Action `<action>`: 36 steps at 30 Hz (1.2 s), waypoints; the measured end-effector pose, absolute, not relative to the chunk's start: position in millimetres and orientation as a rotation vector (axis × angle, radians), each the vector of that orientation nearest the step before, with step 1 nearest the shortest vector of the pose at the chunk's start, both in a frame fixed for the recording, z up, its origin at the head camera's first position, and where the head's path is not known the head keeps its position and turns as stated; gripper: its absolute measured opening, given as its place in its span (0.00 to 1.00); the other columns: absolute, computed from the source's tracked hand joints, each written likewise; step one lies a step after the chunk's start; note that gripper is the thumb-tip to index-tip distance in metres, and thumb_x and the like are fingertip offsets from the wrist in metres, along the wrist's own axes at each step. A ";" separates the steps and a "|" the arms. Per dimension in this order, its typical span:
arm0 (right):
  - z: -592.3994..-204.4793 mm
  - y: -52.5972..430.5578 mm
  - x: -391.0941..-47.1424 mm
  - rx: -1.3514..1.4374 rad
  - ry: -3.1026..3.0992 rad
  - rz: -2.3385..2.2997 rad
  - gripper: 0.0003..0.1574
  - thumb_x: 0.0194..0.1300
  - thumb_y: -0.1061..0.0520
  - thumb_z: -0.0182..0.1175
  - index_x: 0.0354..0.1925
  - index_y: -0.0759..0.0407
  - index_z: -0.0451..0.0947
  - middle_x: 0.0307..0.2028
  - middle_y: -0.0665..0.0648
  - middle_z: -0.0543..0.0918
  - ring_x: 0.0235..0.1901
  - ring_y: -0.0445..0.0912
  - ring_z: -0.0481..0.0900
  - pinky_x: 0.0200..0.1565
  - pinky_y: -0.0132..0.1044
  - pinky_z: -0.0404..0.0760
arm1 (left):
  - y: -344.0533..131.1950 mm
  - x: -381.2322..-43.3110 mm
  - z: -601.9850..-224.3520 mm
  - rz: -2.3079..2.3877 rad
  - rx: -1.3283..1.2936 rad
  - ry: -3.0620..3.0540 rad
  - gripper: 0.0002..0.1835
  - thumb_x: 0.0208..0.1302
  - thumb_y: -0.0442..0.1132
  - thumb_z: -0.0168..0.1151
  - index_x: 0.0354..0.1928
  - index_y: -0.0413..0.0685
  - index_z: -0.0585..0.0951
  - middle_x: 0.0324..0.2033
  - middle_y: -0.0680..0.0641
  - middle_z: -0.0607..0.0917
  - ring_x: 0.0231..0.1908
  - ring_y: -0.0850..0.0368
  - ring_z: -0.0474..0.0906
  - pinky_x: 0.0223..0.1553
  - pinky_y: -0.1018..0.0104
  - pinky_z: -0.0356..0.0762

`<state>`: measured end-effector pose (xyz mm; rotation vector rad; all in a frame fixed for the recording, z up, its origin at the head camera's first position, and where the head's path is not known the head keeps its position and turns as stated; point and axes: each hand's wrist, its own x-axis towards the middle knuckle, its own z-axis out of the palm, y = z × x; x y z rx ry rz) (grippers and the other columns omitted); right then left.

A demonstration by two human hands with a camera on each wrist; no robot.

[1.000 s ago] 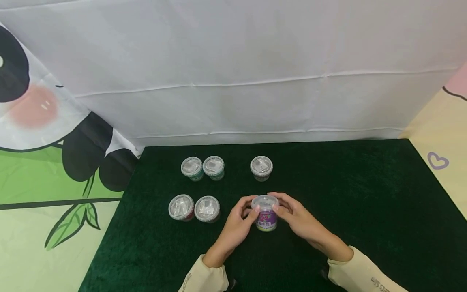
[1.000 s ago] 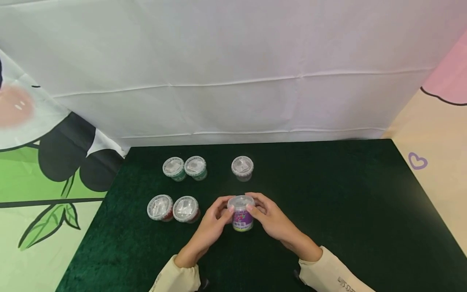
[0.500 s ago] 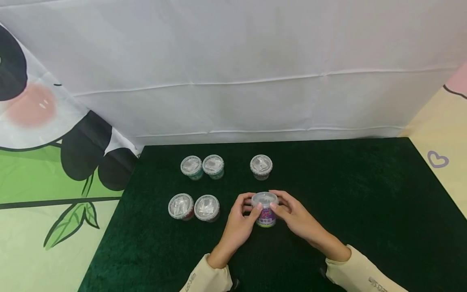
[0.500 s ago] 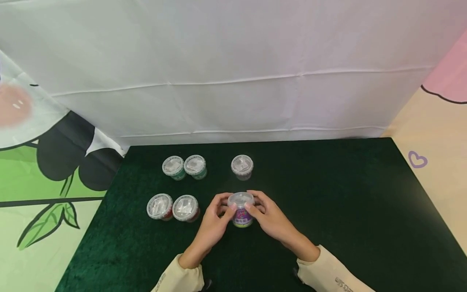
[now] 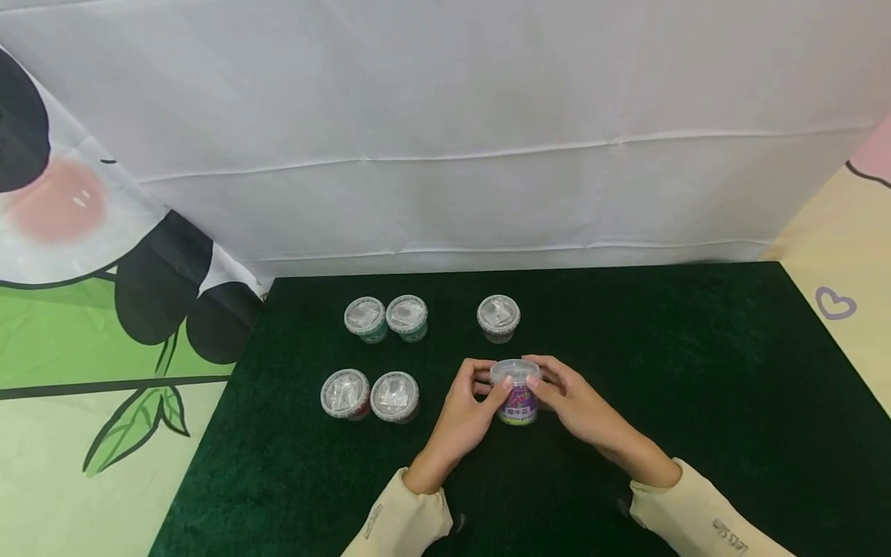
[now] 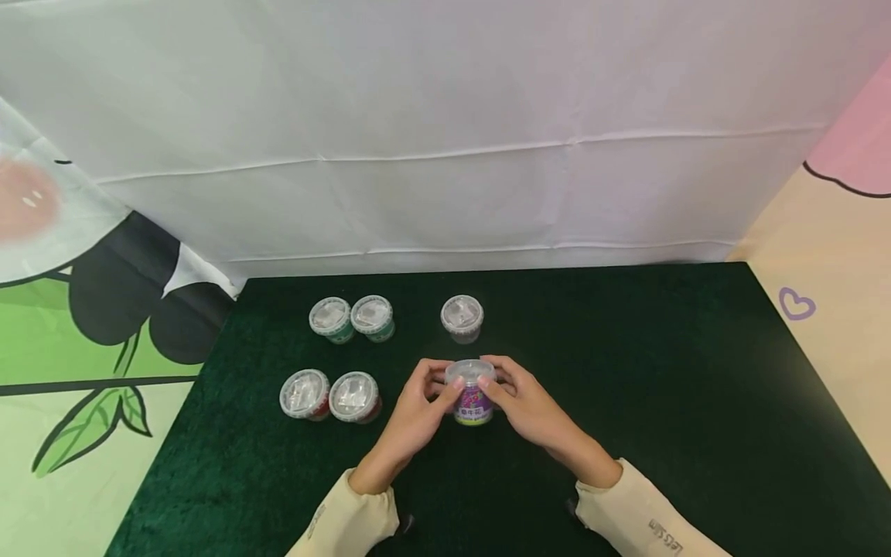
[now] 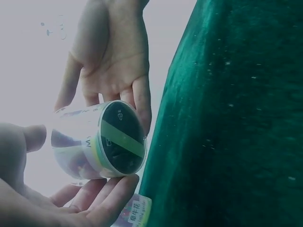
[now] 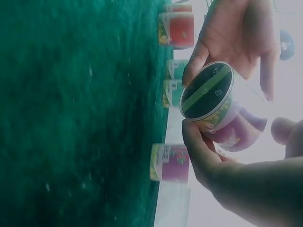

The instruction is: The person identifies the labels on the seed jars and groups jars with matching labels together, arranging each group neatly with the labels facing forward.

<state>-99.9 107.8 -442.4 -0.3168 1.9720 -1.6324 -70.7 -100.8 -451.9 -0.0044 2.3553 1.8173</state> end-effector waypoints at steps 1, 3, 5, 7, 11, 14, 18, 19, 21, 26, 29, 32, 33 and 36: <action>-441.8 109.5 -101.4 -0.318 1.974 -1.637 0.37 0.85 0.49 0.49 0.81 0.62 0.53 0.75 0.71 0.67 0.73 0.65 0.69 0.71 0.61 0.72 | -99.6 -72.7 -450.7 1.814 0.003 2.356 0.25 0.78 0.49 0.61 0.65 0.41 0.72 0.57 0.40 0.79 0.54 0.48 0.78 0.52 0.57 0.80; -440.1 112.5 -104.2 -0.321 1.984 -1.642 0.37 0.85 0.49 0.49 0.81 0.62 0.53 0.75 0.71 0.66 0.73 0.66 0.68 0.71 0.61 0.71 | -97.1 -76.5 -448.4 1.809 0.029 2.364 0.25 0.78 0.49 0.62 0.65 0.41 0.72 0.57 0.40 0.79 0.55 0.47 0.77 0.53 0.55 0.80; -438.7 115.7 -106.8 -0.328 1.993 -1.644 0.37 0.85 0.49 0.49 0.81 0.62 0.53 0.75 0.72 0.66 0.74 0.66 0.68 0.72 0.61 0.71 | -94.4 -80.2 -446.8 1.798 0.051 2.376 0.24 0.78 0.48 0.62 0.66 0.41 0.72 0.57 0.39 0.79 0.55 0.46 0.77 0.54 0.53 0.80; -438.2 119.1 -109.3 -0.347 2.005 -1.646 0.37 0.85 0.50 0.49 0.81 0.63 0.53 0.76 0.72 0.65 0.74 0.66 0.68 0.71 0.61 0.71 | -91.9 -83.6 -445.5 1.782 0.079 2.391 0.24 0.78 0.47 0.62 0.66 0.40 0.72 0.57 0.39 0.79 0.56 0.45 0.78 0.55 0.51 0.80; -440.0 127.1 -115.3 -0.412 2.056 -1.639 0.36 0.85 0.52 0.49 0.81 0.64 0.53 0.76 0.73 0.64 0.74 0.68 0.67 0.71 0.61 0.72 | -86.4 -90.3 -442.7 1.762 0.124 2.409 0.24 0.78 0.44 0.62 0.67 0.40 0.71 0.58 0.38 0.79 0.57 0.43 0.78 0.58 0.47 0.81; -442.7 133.8 -120.5 -0.485 2.109 -1.631 0.36 0.84 0.55 0.51 0.80 0.65 0.54 0.76 0.74 0.63 0.74 0.70 0.66 0.70 0.64 0.71 | -81.8 -95.2 -440.2 1.772 0.166 2.394 0.24 0.78 0.41 0.62 0.68 0.39 0.70 0.60 0.38 0.78 0.60 0.43 0.77 0.60 0.47 0.82; -446.0 142.7 -128.2 -0.600 2.163 -1.628 0.36 0.80 0.61 0.55 0.79 0.67 0.55 0.74 0.74 0.64 0.73 0.71 0.66 0.68 0.61 0.74 | -75.7 -100.1 -437.2 1.726 0.228 2.423 0.26 0.78 0.40 0.64 0.71 0.41 0.68 0.63 0.39 0.77 0.62 0.45 0.77 0.62 0.51 0.82; -446.7 144.7 -130.1 -0.626 2.170 -1.629 0.37 0.80 0.62 0.56 0.78 0.67 0.55 0.74 0.74 0.65 0.73 0.71 0.67 0.68 0.59 0.76 | -74.3 -101.1 -436.4 1.697 0.240 2.451 0.27 0.77 0.40 0.64 0.71 0.42 0.68 0.64 0.39 0.77 0.63 0.45 0.77 0.62 0.51 0.82; -447.8 148.3 -133.9 -0.668 2.175 -1.634 0.38 0.78 0.63 0.57 0.78 0.68 0.55 0.73 0.74 0.65 0.72 0.71 0.68 0.66 0.52 0.79 | -71.9 -103.0 -435.4 1.630 0.267 2.516 0.28 0.77 0.41 0.65 0.72 0.43 0.69 0.65 0.41 0.77 0.65 0.47 0.76 0.65 0.52 0.80; -450.4 155.5 -142.7 -0.721 2.179 -1.648 0.40 0.76 0.65 0.60 0.78 0.70 0.55 0.73 0.74 0.65 0.72 0.71 0.68 0.62 0.36 0.82 | -65.8 -108.8 -435.2 1.476 0.317 2.653 0.30 0.76 0.44 0.66 0.74 0.44 0.69 0.69 0.42 0.76 0.72 0.47 0.70 0.72 0.47 0.71; -452.1 158.7 -148.3 -0.722 2.184 -1.652 0.41 0.76 0.65 0.60 0.78 0.71 0.55 0.73 0.75 0.64 0.72 0.72 0.67 0.61 0.33 0.82 | -62.6 -114.0 -436.7 1.380 0.362 2.737 0.31 0.75 0.46 0.67 0.73 0.44 0.70 0.70 0.42 0.76 0.73 0.47 0.68 0.74 0.47 0.69; -454.3 161.1 -154.1 -0.713 2.186 -1.660 0.41 0.75 0.65 0.61 0.78 0.71 0.54 0.73 0.75 0.64 0.72 0.72 0.67 0.60 0.30 0.81 | -60.0 -120.7 -438.1 1.253 0.432 2.846 0.31 0.74 0.48 0.68 0.72 0.44 0.71 0.69 0.43 0.78 0.72 0.48 0.68 0.74 0.49 0.69; -455.1 161.8 -156.1 -0.710 2.188 -1.661 0.41 0.76 0.65 0.61 0.78 0.71 0.54 0.73 0.75 0.64 0.72 0.72 0.67 0.59 0.30 0.81 | -59.3 -123.0 -438.2 1.210 0.459 2.882 0.31 0.73 0.49 0.68 0.71 0.44 0.71 0.69 0.43 0.78 0.72 0.48 0.69 0.74 0.49 0.68; -457.5 164.1 -161.5 -0.712 2.190 -1.660 0.40 0.76 0.66 0.60 0.78 0.71 0.54 0.73 0.74 0.64 0.71 0.72 0.67 0.59 0.28 0.81 | -57.1 -130.6 -438.4 1.071 0.525 2.975 0.33 0.72 0.50 0.70 0.71 0.43 0.72 0.69 0.43 0.78 0.72 0.47 0.68 0.75 0.48 0.66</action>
